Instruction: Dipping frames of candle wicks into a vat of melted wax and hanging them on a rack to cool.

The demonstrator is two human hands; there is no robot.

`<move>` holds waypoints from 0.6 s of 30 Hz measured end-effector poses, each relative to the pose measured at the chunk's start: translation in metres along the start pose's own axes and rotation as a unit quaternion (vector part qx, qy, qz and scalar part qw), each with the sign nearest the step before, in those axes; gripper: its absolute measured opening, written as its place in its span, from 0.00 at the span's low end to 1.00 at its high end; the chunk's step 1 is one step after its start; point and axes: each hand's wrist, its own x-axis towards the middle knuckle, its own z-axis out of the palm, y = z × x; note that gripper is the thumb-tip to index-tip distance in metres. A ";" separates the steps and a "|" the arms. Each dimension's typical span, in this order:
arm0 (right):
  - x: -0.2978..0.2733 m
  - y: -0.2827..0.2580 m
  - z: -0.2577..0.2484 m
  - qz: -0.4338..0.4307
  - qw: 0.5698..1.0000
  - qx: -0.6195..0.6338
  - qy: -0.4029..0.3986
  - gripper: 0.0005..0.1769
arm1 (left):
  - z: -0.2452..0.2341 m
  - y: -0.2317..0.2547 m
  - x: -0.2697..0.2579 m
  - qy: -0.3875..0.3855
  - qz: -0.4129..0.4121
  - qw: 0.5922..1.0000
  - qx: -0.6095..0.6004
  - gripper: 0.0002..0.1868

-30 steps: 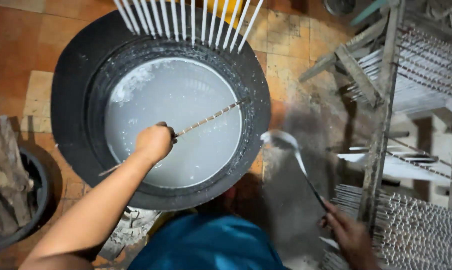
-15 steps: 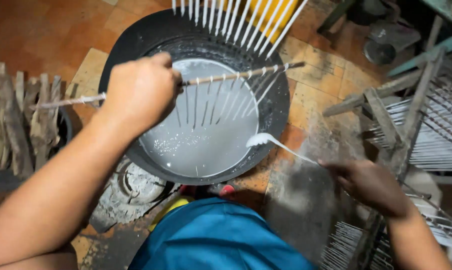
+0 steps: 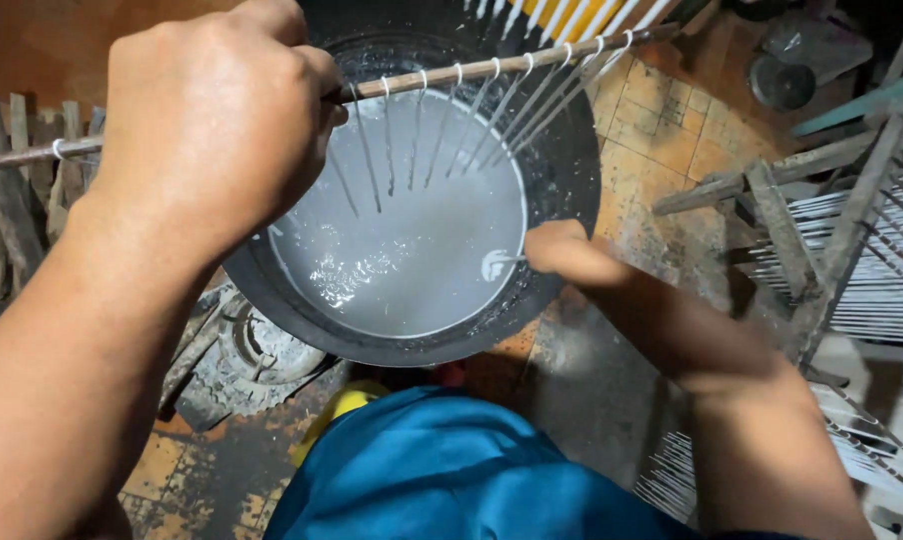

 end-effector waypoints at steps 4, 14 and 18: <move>0.080 -0.010 0.019 0.033 0.998 -0.041 -0.034 0.23 | 0.007 -0.010 0.003 -0.029 -0.016 0.999 -0.020 0.06; 0.169 -0.019 -0.008 0.061 0.982 0.132 0.124 0.21 | -0.009 -0.045 -0.010 -0.089 -0.055 0.994 -0.018 0.10; 0.158 -0.035 -0.036 0.047 0.939 0.291 0.180 0.24 | -0.019 -0.058 -0.016 -0.120 -0.068 0.990 0.020 0.14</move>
